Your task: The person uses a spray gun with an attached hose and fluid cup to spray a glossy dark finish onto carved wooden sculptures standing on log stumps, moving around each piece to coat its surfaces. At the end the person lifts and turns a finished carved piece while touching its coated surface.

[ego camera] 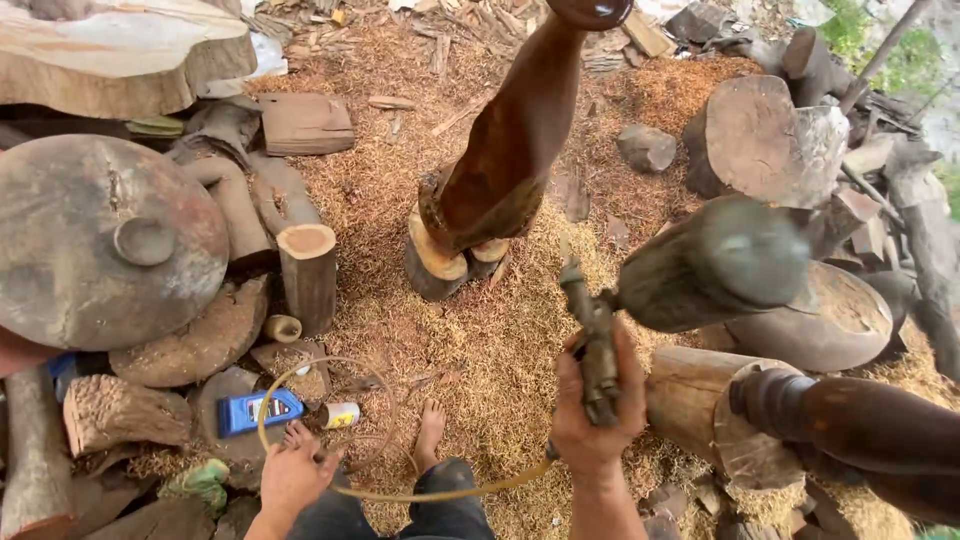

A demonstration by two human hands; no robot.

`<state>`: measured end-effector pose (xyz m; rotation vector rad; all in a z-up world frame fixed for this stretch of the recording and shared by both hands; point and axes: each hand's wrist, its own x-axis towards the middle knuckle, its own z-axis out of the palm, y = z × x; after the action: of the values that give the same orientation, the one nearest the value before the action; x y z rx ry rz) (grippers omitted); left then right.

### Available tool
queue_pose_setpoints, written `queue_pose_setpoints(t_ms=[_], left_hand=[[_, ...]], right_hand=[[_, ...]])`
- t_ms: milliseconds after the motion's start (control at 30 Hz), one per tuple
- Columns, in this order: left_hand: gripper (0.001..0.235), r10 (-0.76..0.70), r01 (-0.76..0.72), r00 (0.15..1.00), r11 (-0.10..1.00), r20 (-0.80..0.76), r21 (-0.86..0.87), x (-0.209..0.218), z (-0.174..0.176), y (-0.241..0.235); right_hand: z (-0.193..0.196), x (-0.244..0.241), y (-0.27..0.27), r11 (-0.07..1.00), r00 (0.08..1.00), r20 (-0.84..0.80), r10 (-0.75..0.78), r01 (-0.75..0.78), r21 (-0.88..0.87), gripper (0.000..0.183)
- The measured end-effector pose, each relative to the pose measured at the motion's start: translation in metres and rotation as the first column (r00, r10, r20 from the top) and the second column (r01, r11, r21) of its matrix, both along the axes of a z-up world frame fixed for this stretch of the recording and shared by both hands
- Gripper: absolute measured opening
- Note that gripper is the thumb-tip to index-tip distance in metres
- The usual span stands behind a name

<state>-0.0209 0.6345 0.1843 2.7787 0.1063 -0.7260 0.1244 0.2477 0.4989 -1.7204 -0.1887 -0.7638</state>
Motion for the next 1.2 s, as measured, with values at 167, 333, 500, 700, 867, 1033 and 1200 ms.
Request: queue_pose_setpoints(t_ms=[167, 333, 500, 700, 867, 1033, 1200], left_hand=[[0.054, -0.087, 0.088, 0.990, 0.996, -0.110, 0.001, 0.012, -0.003, 0.056], [0.049, -0.148, 0.169, 0.963, 0.983, -0.224, 0.077, 0.020, -0.035, 0.150], [0.054, -0.044, 0.080, 0.965, 0.989, -0.259, 0.128, 0.041, -0.044, 0.238], [0.053, 0.010, -0.006, 0.991, 1.000, -0.132, 0.027, 0.055, -0.020, 0.250], [0.052, -0.067, 0.057, 0.989, 0.995, -0.131, -0.078, 0.056, 0.002, 0.229], [0.049, -0.163, 0.109, 0.975, 0.944, -0.152, -0.311, 0.057, 0.030, 0.218], [0.043, -0.111, 0.062, 0.991, 0.874, -0.072, -0.482, 0.060, 0.073, 0.201]], right_hand=[[-0.021, -0.002, 0.079, 0.998, 0.992, -0.111, -0.056, 0.060, 0.030, 0.057], [-0.030, 0.053, 0.166, 0.969, 0.969, 0.125, -0.214, 0.227, -0.102, 0.058], [-0.024, 0.092, 0.215, 0.904, 0.848, 0.316, -0.426, 0.412, 0.113, 0.050], [0.003, 0.077, 0.199, 0.831, 0.748, 0.376, -0.547, 0.540, 0.133, 0.054], [0.034, 0.069, 0.203, 0.820, 0.777, 0.282, -0.563, 0.568, 0.073, 0.056], [0.101, 0.065, 0.228, 0.916, 0.902, 0.168, -0.398, 0.401, 0.018, 0.053], [0.142, 0.070, 0.180, 0.982, 0.982, 0.029, -0.184, 0.185, -0.045, 0.042]])
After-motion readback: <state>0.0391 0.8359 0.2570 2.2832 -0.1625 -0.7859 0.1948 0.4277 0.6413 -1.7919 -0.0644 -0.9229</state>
